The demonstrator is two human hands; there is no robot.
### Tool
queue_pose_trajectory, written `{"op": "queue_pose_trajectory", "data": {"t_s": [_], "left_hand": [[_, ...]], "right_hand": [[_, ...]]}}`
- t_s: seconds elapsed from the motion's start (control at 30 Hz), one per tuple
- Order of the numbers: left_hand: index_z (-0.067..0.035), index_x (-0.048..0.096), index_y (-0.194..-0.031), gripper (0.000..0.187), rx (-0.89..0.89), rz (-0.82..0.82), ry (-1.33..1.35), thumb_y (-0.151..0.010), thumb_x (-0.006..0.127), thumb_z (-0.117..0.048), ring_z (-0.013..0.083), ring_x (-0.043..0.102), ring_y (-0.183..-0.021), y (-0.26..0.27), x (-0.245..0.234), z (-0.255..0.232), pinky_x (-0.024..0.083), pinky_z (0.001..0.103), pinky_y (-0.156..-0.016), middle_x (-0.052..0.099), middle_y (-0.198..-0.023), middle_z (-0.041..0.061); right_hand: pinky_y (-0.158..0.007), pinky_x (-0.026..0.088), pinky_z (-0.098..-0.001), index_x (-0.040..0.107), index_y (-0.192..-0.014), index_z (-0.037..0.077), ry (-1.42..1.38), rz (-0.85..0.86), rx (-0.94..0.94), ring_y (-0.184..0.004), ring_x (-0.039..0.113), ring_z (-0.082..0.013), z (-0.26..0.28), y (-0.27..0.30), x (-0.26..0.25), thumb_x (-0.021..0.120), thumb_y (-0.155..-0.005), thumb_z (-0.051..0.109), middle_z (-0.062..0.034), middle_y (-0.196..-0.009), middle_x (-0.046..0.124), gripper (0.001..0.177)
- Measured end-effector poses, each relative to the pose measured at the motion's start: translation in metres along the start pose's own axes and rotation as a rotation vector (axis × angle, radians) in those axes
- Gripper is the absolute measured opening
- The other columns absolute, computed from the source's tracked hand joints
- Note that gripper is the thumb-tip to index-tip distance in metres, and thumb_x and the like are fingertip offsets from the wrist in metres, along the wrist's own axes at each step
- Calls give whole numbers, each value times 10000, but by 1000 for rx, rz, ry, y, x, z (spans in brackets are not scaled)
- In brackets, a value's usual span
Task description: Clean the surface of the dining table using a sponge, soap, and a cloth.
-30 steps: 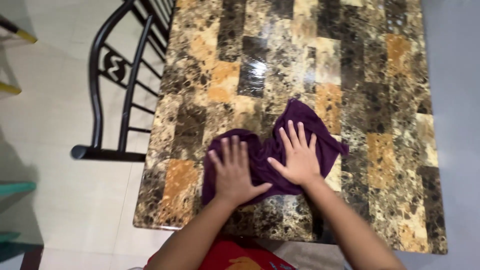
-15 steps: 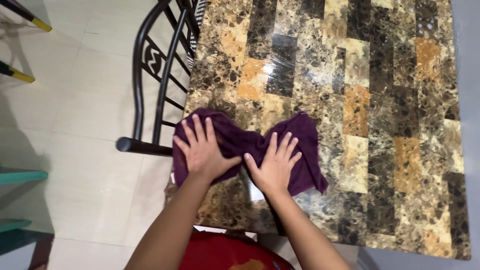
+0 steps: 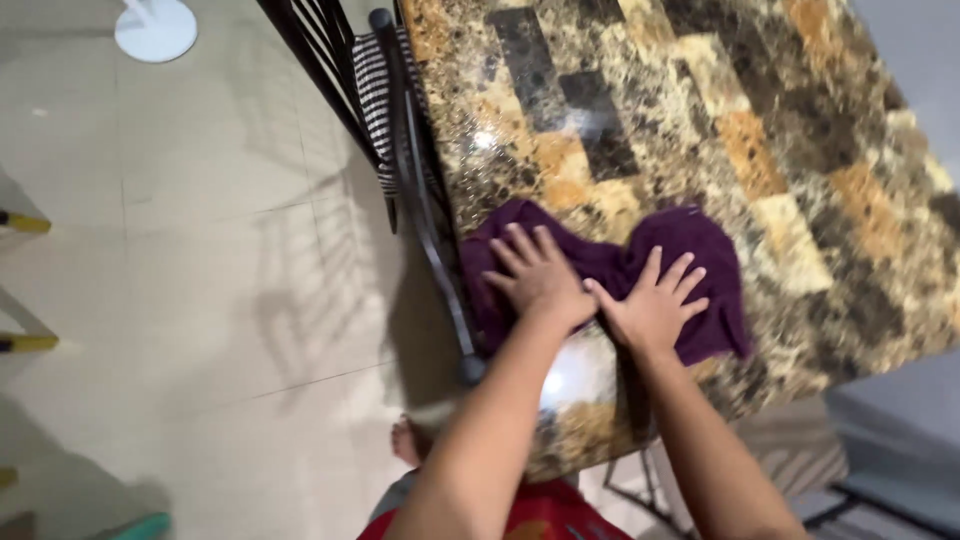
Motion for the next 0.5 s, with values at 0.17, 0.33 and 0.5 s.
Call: {"op": "queue_pose_trajectory", "data": {"t_s": [0.17,0.33,0.5], "left_hand": [[-132,110,-1626,1007,304,152,10,-904,602,-632,583,73,-1508,63,-6,-49,174,744,-1161,-1,-1694,256],[-46,266,-1593,893,699,241,-181,-914,655,-475,484,259,-1487,134,-80,-45,310,684,-1134,134,-1669,274],[98,376,-1515,825,588,-9,-349,-958,663,-439,512,427,-1382,84,-129,1,415,628,-1075,422,-1511,364]], "right_hand": [[-1103,61,-820,218,-1650,111,66,-11,98,-1531,-18,-555,20,32,6,512,-856,724,-316,-1688,43,1044],[-1105,60,-818,249,-1595,250,258,149,114,-1546,-58,-537,41,37,-14,490,-892,680,-208,-1713,5,859],[-1080,45,-862,181,-1665,172,84,32,113,-1541,-51,-550,-10,10,34,540,-777,745,-275,-1718,0,1117]]}}
Point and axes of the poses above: each hand's wrist, its own y-axis away from the middle knuckle, its own x-axis out of the palm, z = x × y, the point moved 9 cm from there along -y, towards the middle knuckle
